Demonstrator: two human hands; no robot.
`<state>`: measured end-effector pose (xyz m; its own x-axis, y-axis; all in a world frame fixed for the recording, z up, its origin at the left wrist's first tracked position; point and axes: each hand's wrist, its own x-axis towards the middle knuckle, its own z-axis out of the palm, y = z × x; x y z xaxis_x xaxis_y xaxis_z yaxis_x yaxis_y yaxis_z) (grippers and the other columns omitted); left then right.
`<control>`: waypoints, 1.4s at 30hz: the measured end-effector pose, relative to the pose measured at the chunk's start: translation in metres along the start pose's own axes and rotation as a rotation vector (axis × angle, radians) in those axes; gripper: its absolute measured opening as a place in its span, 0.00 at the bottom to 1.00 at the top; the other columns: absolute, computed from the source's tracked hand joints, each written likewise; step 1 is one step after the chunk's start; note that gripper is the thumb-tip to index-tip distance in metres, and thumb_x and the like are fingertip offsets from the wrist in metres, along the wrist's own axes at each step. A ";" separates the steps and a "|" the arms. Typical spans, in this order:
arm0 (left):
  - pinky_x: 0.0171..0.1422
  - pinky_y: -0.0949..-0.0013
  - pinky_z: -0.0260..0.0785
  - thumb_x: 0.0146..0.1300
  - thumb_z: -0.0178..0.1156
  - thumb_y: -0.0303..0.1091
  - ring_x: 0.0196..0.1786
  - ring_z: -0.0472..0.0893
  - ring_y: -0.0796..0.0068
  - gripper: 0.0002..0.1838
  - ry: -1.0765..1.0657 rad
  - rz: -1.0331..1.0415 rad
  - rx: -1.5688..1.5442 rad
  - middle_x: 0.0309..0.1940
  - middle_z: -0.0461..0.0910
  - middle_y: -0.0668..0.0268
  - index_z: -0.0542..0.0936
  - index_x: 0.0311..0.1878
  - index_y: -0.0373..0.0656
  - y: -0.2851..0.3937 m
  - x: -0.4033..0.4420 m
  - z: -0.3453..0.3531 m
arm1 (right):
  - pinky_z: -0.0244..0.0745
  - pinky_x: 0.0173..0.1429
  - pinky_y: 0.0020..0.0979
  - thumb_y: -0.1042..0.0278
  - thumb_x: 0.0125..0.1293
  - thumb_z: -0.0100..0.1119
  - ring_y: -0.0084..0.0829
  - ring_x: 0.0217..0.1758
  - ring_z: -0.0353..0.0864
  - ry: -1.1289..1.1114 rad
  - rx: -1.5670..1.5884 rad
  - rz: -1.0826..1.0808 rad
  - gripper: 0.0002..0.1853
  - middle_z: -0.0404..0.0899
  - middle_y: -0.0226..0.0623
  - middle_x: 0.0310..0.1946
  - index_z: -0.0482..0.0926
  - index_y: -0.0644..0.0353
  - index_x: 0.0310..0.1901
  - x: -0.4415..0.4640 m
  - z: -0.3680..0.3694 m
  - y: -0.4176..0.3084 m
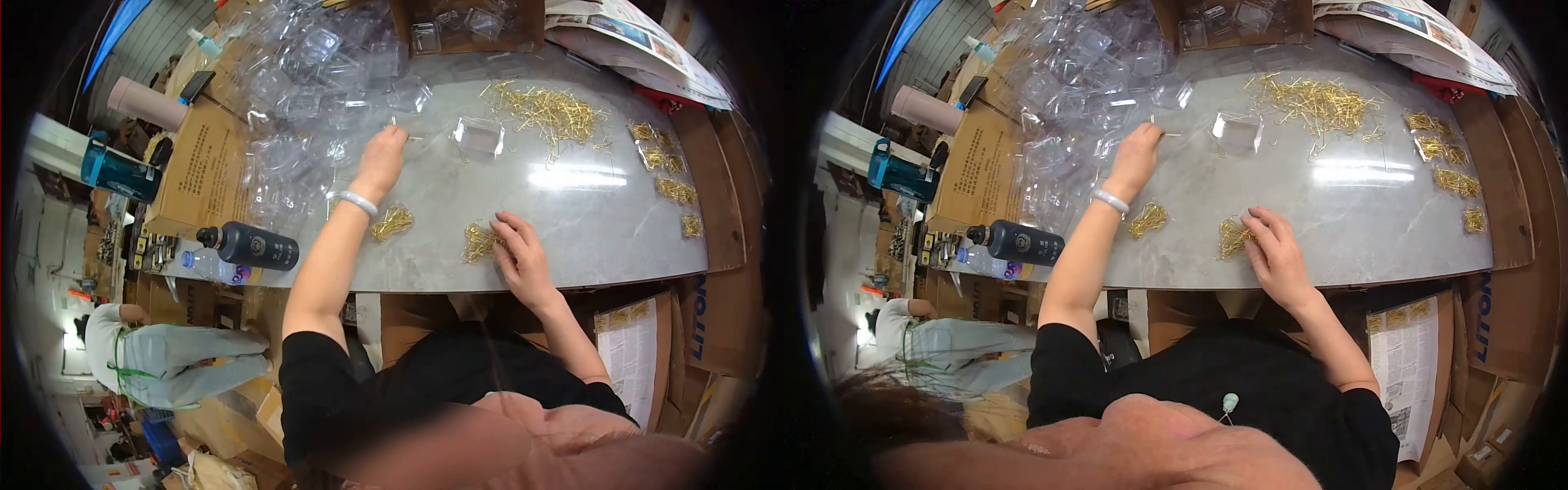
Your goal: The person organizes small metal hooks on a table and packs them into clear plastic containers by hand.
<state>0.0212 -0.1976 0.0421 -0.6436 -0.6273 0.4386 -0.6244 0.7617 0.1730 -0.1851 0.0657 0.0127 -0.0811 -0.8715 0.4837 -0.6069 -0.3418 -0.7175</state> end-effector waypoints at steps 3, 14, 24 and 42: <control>0.55 0.54 0.75 0.60 0.55 0.19 0.51 0.81 0.48 0.14 0.044 0.047 -0.051 0.48 0.82 0.52 0.81 0.49 0.37 0.022 -0.024 -0.025 | 0.77 0.57 0.37 0.78 0.66 0.60 0.42 0.57 0.79 0.076 0.070 0.041 0.20 0.76 0.47 0.59 0.76 0.65 0.60 0.003 -0.004 0.001; 0.57 0.58 0.78 0.60 0.57 0.16 0.56 0.80 0.54 0.25 0.102 0.061 -0.506 0.59 0.77 0.52 0.73 0.63 0.38 0.148 -0.113 -0.030 | 0.75 0.37 0.22 0.67 0.77 0.49 0.17 0.36 0.76 -0.074 0.814 0.629 0.23 0.78 0.41 0.57 0.67 0.64 0.69 0.037 -0.002 -0.003; 0.51 0.55 0.84 0.76 0.43 0.31 0.56 0.81 0.52 0.24 -0.353 -0.795 -1.973 0.62 0.71 0.49 0.57 0.72 0.37 0.174 -0.131 -0.038 | 0.77 0.40 0.29 0.73 0.70 0.53 0.25 0.35 0.78 -0.168 0.457 0.503 0.22 0.80 0.42 0.55 0.73 0.61 0.65 -0.008 -0.021 -0.025; 0.62 0.49 0.77 0.78 0.41 0.31 0.59 0.80 0.54 0.19 -0.362 -0.849 -2.067 0.59 0.74 0.50 0.62 0.68 0.40 0.188 -0.150 -0.025 | 0.77 0.55 0.41 0.74 0.51 0.66 0.38 0.48 0.82 -0.037 -0.367 -0.333 0.12 0.83 0.34 0.41 0.82 0.60 0.39 -0.008 -0.042 -0.038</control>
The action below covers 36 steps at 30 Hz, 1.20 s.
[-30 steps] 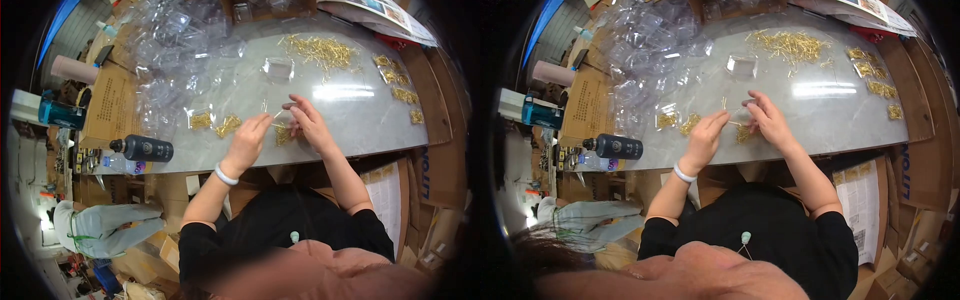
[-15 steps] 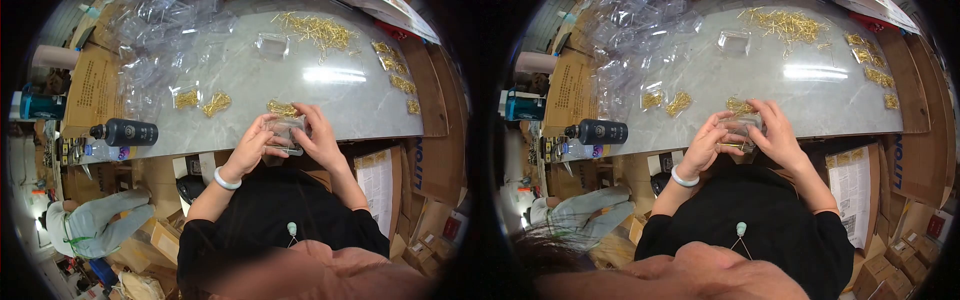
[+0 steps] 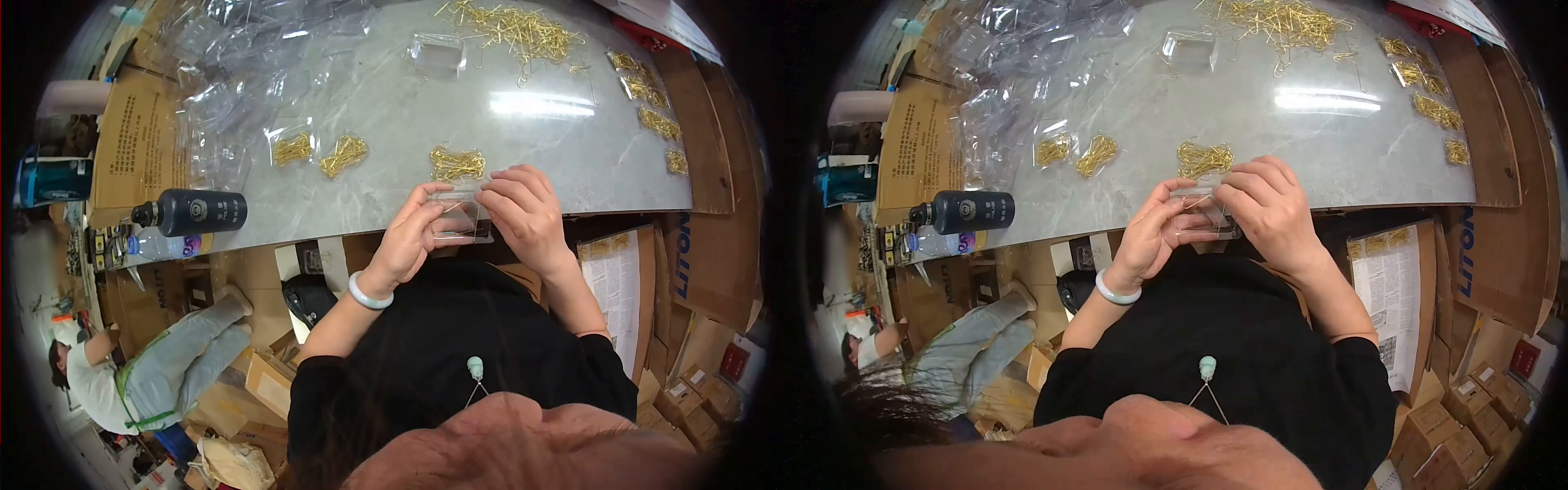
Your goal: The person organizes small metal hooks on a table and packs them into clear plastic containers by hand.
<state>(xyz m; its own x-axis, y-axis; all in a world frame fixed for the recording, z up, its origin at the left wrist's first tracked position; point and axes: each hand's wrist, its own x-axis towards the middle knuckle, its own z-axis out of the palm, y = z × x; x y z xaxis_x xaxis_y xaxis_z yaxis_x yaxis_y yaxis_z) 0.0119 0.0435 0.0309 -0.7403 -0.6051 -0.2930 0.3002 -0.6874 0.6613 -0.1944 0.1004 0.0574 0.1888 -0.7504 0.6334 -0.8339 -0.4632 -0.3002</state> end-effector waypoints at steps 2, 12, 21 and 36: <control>0.63 0.48 0.76 0.78 0.41 0.31 0.59 0.80 0.54 0.19 -0.021 -0.006 -0.029 0.59 0.74 0.50 0.61 0.68 0.40 -0.001 0.000 0.002 | 0.75 0.58 0.43 0.75 0.50 0.66 0.38 0.50 0.81 -0.035 0.013 0.005 0.13 0.83 0.34 0.42 0.82 0.60 0.41 0.000 -0.001 -0.003; 0.65 0.46 0.75 0.79 0.41 0.31 0.61 0.79 0.51 0.18 -0.003 0.006 -0.035 0.62 0.72 0.47 0.60 0.68 0.40 -0.002 -0.003 0.001 | 0.67 0.65 0.42 0.84 0.45 0.63 0.41 0.59 0.76 -0.378 0.231 0.012 0.20 0.83 0.30 0.44 0.85 0.55 0.43 0.001 -0.020 -0.008; 0.66 0.47 0.75 0.78 0.42 0.30 0.63 0.77 0.49 0.19 -0.008 0.004 -0.037 0.63 0.71 0.46 0.59 0.69 0.40 -0.004 -0.004 0.005 | 0.68 0.62 0.38 0.79 0.48 0.68 0.37 0.53 0.76 -0.375 0.412 0.078 0.14 0.80 0.30 0.36 0.82 0.57 0.39 -0.011 -0.009 0.008; 0.67 0.46 0.74 0.79 0.38 0.31 0.64 0.76 0.41 0.20 0.026 0.019 -0.015 0.64 0.69 0.40 0.56 0.70 0.38 0.002 -0.005 0.011 | 0.72 0.45 0.35 0.70 0.44 0.77 0.36 0.40 0.77 -0.131 0.244 0.087 0.17 0.78 0.31 0.34 0.84 0.55 0.39 -0.032 -0.016 0.007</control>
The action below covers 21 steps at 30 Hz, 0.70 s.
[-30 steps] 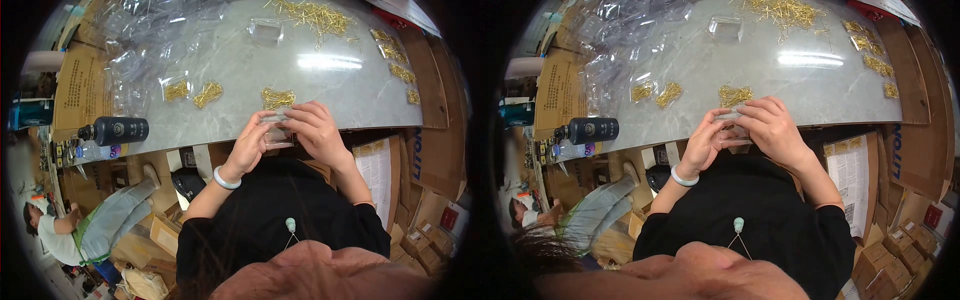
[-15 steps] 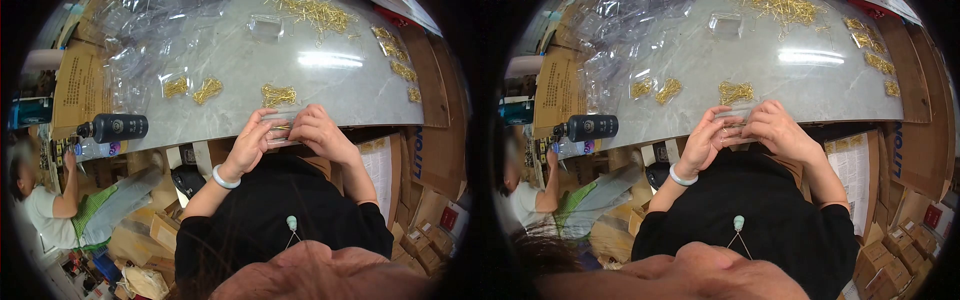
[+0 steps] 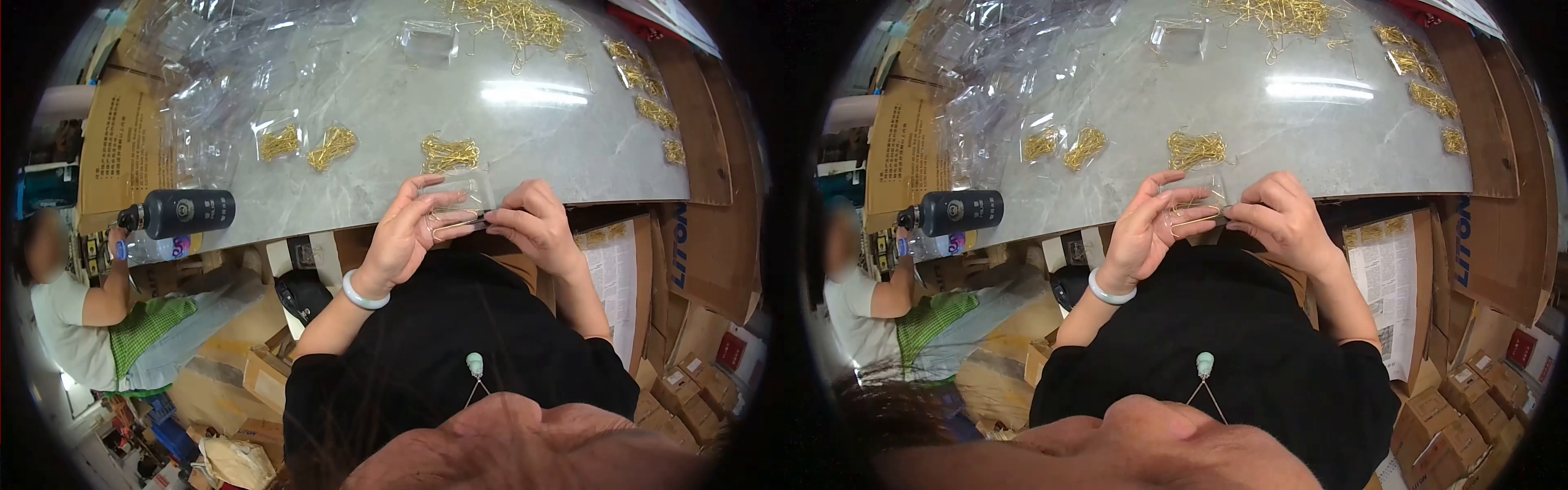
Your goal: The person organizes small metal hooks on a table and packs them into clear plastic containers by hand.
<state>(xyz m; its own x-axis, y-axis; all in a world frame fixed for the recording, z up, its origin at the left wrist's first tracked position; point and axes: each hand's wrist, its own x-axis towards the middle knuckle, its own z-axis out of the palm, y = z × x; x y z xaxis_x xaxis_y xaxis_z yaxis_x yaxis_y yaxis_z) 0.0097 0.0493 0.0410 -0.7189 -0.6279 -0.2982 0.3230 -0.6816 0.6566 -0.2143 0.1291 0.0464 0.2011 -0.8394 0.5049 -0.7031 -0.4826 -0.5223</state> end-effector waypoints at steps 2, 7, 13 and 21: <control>0.67 0.47 0.74 0.79 0.38 0.32 0.64 0.76 0.42 0.20 0.000 -0.006 0.004 0.64 0.69 0.40 0.56 0.70 0.38 -0.001 0.000 0.000 | 0.71 0.39 0.34 0.69 0.44 0.77 0.33 0.35 0.76 0.049 0.004 -0.007 0.16 0.77 0.29 0.31 0.85 0.55 0.38 -0.001 0.000 -0.001; 0.67 0.48 0.74 0.80 0.41 0.34 0.64 0.77 0.46 0.21 -0.008 0.017 0.010 0.64 0.70 0.43 0.57 0.71 0.40 -0.007 -0.002 -0.001 | 0.71 0.36 0.34 0.72 0.45 0.76 0.33 0.32 0.76 0.154 -0.038 0.059 0.15 0.77 0.28 0.30 0.85 0.55 0.38 0.000 0.001 -0.007; 0.63 0.53 0.76 0.82 0.39 0.40 0.61 0.79 0.57 0.20 -0.035 0.023 -0.003 0.64 0.72 0.48 0.58 0.71 0.43 -0.016 -0.001 -0.003 | 0.74 0.40 0.33 0.68 0.48 0.74 0.34 0.36 0.80 0.046 -0.067 -0.057 0.15 0.81 0.29 0.34 0.83 0.55 0.40 0.026 0.019 -0.031; 0.54 0.63 0.77 0.83 0.35 0.44 0.57 0.80 0.65 0.21 -0.092 -0.011 -0.037 0.64 0.72 0.52 0.58 0.71 0.44 -0.012 -0.007 -0.009 | 0.72 0.51 0.36 0.66 0.49 0.75 0.32 0.44 0.81 -0.073 0.016 -0.100 0.16 0.82 0.28 0.37 0.83 0.55 0.40 0.020 0.041 -0.032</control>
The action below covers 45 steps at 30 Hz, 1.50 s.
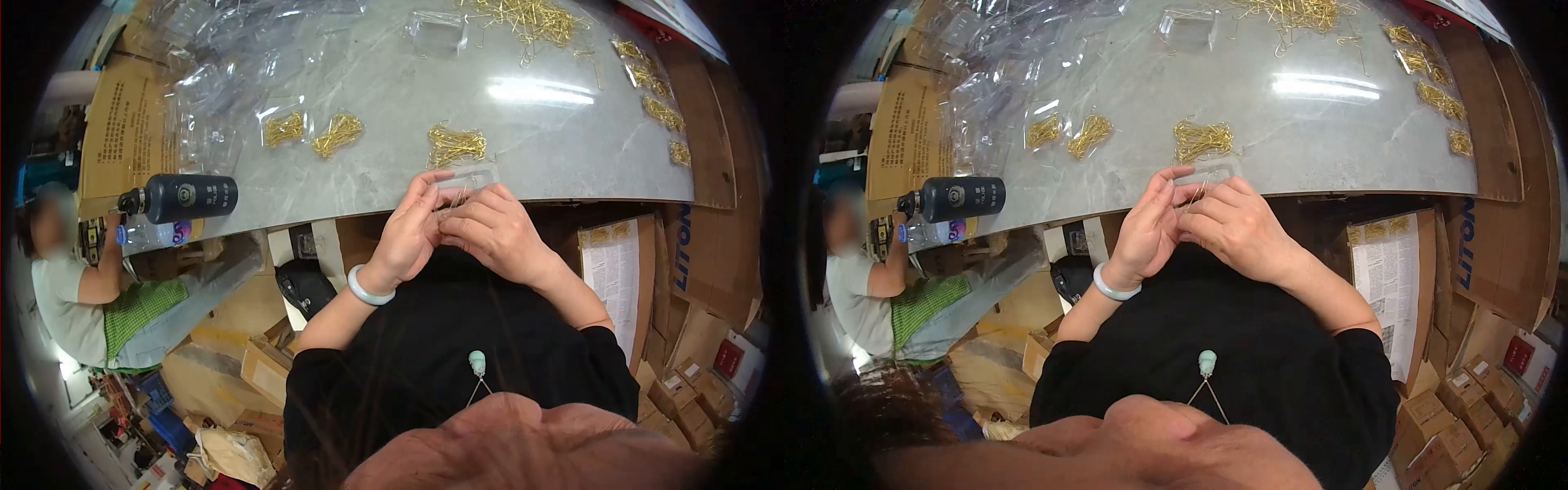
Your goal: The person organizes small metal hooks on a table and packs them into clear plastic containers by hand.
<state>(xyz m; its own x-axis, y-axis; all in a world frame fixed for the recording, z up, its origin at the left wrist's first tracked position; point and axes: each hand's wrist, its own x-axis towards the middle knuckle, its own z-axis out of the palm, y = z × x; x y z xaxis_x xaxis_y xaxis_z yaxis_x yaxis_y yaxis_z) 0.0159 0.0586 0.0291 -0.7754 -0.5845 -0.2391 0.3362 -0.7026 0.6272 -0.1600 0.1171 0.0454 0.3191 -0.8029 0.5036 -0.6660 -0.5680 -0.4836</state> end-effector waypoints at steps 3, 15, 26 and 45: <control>0.54 0.65 0.77 0.83 0.36 0.44 0.56 0.80 0.66 0.21 0.036 0.012 -0.002 0.63 0.73 0.52 0.58 0.71 0.44 -0.001 0.001 0.003 | 0.72 0.49 0.35 0.66 0.49 0.75 0.32 0.43 0.80 0.063 0.056 0.013 0.14 0.82 0.27 0.36 0.84 0.54 0.39 0.001 -0.002 0.001; 0.61 0.53 0.77 0.82 0.39 0.44 0.60 0.79 0.59 0.23 0.070 0.013 0.029 0.62 0.74 0.52 0.59 0.71 0.41 -0.005 -0.010 0.001 | 0.75 0.49 0.38 0.71 0.51 0.74 0.38 0.44 0.79 0.299 0.051 0.284 0.13 0.83 0.33 0.38 0.85 0.55 0.41 0.006 -0.009 0.020; 0.59 0.48 0.80 0.81 0.41 0.40 0.59 0.81 0.52 0.20 0.308 -0.081 0.095 0.60 0.76 0.48 0.64 0.68 0.40 -0.026 -0.084 -0.066 | 0.72 0.63 0.39 0.70 0.51 0.72 0.41 0.58 0.74 -0.092 -0.151 0.259 0.31 0.78 0.34 0.56 0.79 0.51 0.60 0.007 -0.042 0.090; 0.64 0.39 0.76 0.81 0.42 0.37 0.64 0.77 0.40 0.21 0.333 -0.118 0.090 0.60 0.75 0.45 0.65 0.70 0.37 -0.069 -0.050 -0.089 | 0.79 0.43 0.37 0.53 0.70 0.61 0.41 0.41 0.84 0.434 -0.083 0.147 0.15 0.81 0.35 0.41 0.82 0.52 0.50 -0.005 -0.022 0.129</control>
<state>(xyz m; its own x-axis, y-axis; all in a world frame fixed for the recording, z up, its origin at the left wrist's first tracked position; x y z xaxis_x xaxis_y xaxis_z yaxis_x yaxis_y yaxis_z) 0.0793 0.0999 -0.0682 -0.5847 -0.6116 -0.5329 0.1948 -0.7436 0.6397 -0.2627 0.0517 -0.0034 -0.0829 -0.7138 0.6954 -0.7403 -0.4230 -0.5225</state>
